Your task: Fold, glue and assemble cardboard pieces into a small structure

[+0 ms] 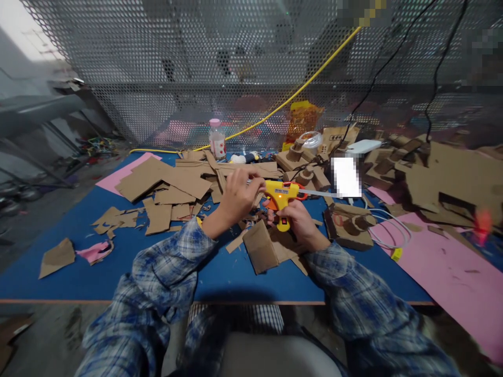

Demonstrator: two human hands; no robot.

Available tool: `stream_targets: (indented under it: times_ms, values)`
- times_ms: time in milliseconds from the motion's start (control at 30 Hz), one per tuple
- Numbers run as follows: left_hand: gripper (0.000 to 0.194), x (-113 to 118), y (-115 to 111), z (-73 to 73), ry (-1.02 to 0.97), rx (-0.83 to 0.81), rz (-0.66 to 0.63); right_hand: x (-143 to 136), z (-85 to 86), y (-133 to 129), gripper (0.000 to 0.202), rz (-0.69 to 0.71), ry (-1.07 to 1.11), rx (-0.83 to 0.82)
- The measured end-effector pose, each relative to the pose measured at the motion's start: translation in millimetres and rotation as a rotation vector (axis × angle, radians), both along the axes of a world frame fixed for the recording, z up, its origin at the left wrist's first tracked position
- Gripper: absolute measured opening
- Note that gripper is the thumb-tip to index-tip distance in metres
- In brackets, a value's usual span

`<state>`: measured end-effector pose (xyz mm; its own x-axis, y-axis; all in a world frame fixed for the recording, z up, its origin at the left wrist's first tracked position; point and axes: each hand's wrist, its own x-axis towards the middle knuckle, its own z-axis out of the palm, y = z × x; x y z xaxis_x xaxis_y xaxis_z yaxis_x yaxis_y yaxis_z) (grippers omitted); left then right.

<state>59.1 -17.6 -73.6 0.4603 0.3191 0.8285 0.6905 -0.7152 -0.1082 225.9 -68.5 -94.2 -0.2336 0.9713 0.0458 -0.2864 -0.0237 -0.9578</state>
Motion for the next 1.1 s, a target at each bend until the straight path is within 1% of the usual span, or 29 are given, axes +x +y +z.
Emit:
stream_targets:
  times_ms: [100,200,300,367,400,467,500,533,567,600,633,667,700,733,767,800,833,867,900,967,1000,1067,1100]
  values:
    - [0.024,-7,0,12.0,-0.057,-0.041,0.060,-1,-0.3,-1,0.022,-0.044,0.003,-0.013]
    - [0.032,-17,4,21.5,-0.093,-0.065,0.149,-3,-1.3,-1,0.021,-0.116,0.053,-0.072]
    - [0.039,-25,13,25.2,-0.057,-0.136,0.225,-5,-2.0,0,0.026,-0.188,0.108,-0.175]
    - [0.042,-31,19,25.1,-0.004,-0.245,0.263,-5,-2.4,1,0.027,-0.208,0.114,-0.219]
    - [0.040,-33,22,24.7,0.011,-0.305,0.276,-4,-2.9,2,0.026,-0.216,0.111,-0.227]
    - [0.027,-35,24,25.0,0.013,-0.391,0.262,-3,-4.9,5,0.025,-0.255,0.115,-0.207]
    - [0.026,-36,23,26.0,0.008,-0.414,0.224,-2,-6.3,6,0.024,-0.281,0.123,-0.189]
    - [0.034,-35,20,27.6,0.007,-0.433,0.156,-1,-7.8,8,0.022,-0.300,0.132,-0.169]
    - [0.045,-33,15,29.6,0.028,-0.464,0.054,0,-9.3,10,0.020,-0.314,0.141,-0.148]
    - [0.054,-30,9,31.9,0.081,-0.509,-0.074,1,-10.6,12,0.019,-0.330,0.153,-0.126]
    - [0.057,-27,1,33.9,0.157,-0.564,-0.220,2,-11.6,13,0.018,-0.341,0.164,-0.108]
    - [0.059,-24,-8,35.3,0.290,-0.629,-0.376,2,-12.3,14,0.017,-0.348,0.175,-0.098]
    - [0.061,-22,-18,35.7,0.424,-0.665,-0.497,2,-12.6,14,0.017,-0.354,0.185,-0.094]
    - [0.056,-21,-28,34.8,0.543,-0.677,-0.572,2,-12.8,14,0.017,-0.361,0.196,-0.098]
    - [0.043,-22,-37,32.7,0.621,-0.659,-0.584,1,-12.8,13,0.016,-0.361,0.203,-0.113]
    - [0.027,-25,-46,29.3,0.659,-0.623,-0.537,0,-12.7,12,0.015,-0.347,0.202,-0.141]
    - [0.014,-30,-55,25.1,0.660,-0.572,-0.463,-2,-12.7,10,0.015,-0.323,0.194,-0.174]
    - [0.017,-37,-64,20.2,0.643,-0.518,-0.390,-3,-12.6,8,0.015,-0.296,0.185,-0.201]
    - [0.021,-46,-72,14.9,0.591,-0.474,-0.353,-5,-12.4,6,0.015,-0.266,0.178,-0.216]
    - [0.024,-65,-88,3.8,0.484,-0.404,-0.344,-9,-11.3,2,0.015,-0.210,0.180,-0.202]
    - [0.022,-74,-96,-2.1,0.454,-0.375,-0.327,-10,-10.3,0,0.015,-0.188,0.180,-0.176]
    - [0.017,-85,-114,-15.2,0.398,-0.341,-0.292,-10,-7.5,-4,0.015,-0.149,0.150,-0.122]
    - [0.016,-87,-124,-22.3,0.381,-0.367,-0.271,-9,-5.8,-5,0.015,-0.129,0.121,-0.099]
